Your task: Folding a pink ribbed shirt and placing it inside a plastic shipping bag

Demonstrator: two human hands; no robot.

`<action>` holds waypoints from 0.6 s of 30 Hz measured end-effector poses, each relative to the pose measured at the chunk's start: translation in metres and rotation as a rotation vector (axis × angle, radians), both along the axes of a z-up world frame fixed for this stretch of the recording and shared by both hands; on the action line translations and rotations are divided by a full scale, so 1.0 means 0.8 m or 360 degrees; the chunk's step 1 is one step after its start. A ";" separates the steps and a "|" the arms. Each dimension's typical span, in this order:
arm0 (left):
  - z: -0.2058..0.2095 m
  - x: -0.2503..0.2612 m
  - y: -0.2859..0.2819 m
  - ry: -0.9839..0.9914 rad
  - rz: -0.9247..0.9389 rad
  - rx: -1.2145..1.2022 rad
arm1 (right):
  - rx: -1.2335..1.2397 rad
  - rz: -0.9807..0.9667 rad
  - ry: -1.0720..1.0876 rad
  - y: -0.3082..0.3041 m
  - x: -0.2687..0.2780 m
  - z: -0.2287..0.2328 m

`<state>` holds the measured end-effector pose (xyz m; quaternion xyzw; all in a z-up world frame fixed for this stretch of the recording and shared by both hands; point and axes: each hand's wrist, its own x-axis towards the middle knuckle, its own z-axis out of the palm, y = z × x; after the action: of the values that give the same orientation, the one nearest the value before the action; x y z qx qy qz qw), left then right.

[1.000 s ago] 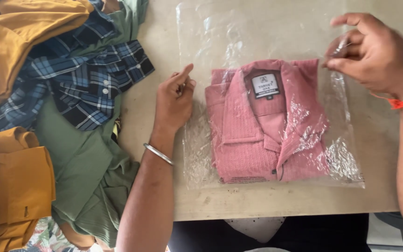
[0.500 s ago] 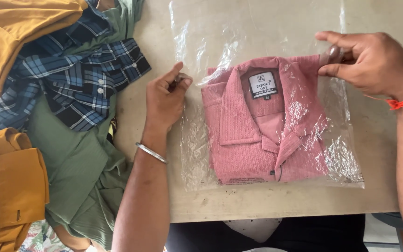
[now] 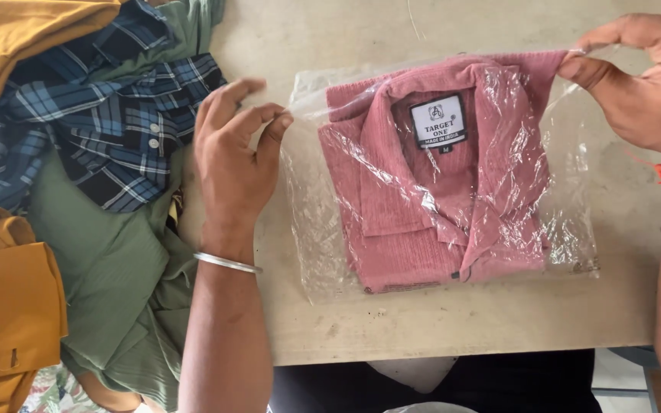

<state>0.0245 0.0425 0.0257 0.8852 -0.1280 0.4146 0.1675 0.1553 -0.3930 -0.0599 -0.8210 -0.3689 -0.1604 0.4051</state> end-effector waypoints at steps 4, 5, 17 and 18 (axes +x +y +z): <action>-0.042 0.007 0.018 0.0108 -0.0159 -0.0265 | 0.0138 -0.0116 0.0201 0.013 -0.015 0.014; -0.053 0.009 0.022 0.0294 -0.0350 -0.0683 | 0.0267 -0.0177 0.0394 0.011 -0.016 0.011; -0.063 0.027 0.013 0.0932 -0.0338 -0.1491 | 0.0521 -0.0182 0.1121 0.060 -0.022 0.036; -0.068 0.031 0.013 0.1122 -0.0177 -0.1483 | 0.0378 -0.0305 0.1231 0.064 -0.020 0.033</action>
<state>0.0496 0.0527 -0.0288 0.7946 0.0848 0.0983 0.5931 0.1393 -0.3420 -0.0338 -0.7989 -0.0905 0.0814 0.5890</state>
